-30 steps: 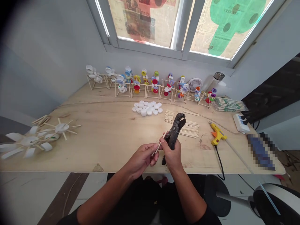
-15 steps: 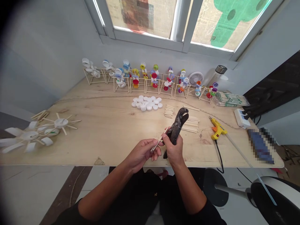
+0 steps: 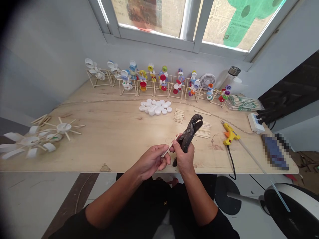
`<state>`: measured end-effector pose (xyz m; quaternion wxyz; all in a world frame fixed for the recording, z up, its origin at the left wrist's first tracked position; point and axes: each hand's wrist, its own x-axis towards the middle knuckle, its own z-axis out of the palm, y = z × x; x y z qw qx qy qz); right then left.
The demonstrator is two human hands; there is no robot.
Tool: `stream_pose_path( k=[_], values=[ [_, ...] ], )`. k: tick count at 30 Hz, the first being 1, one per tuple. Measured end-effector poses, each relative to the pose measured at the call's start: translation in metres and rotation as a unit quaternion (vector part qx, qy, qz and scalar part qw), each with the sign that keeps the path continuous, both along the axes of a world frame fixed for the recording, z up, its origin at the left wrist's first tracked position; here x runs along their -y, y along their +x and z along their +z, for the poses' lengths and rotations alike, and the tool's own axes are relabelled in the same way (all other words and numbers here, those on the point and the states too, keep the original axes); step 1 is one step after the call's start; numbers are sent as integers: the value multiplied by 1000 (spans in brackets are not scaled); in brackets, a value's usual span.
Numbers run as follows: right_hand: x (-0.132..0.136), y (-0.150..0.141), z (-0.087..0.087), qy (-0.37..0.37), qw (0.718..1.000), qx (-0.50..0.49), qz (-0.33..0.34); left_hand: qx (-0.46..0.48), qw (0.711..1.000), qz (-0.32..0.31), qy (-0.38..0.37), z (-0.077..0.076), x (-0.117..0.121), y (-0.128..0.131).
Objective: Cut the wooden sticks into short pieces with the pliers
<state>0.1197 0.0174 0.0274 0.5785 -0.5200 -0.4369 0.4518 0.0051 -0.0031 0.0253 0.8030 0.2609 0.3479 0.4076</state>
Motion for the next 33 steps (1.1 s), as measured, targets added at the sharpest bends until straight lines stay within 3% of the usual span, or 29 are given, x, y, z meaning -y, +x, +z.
stream_pose_path(
  k=[33],
  values=[
    [-2,-4,-8,5,999,10,-30,27,1000,-12,5,-1,-3,-1]
  ],
)
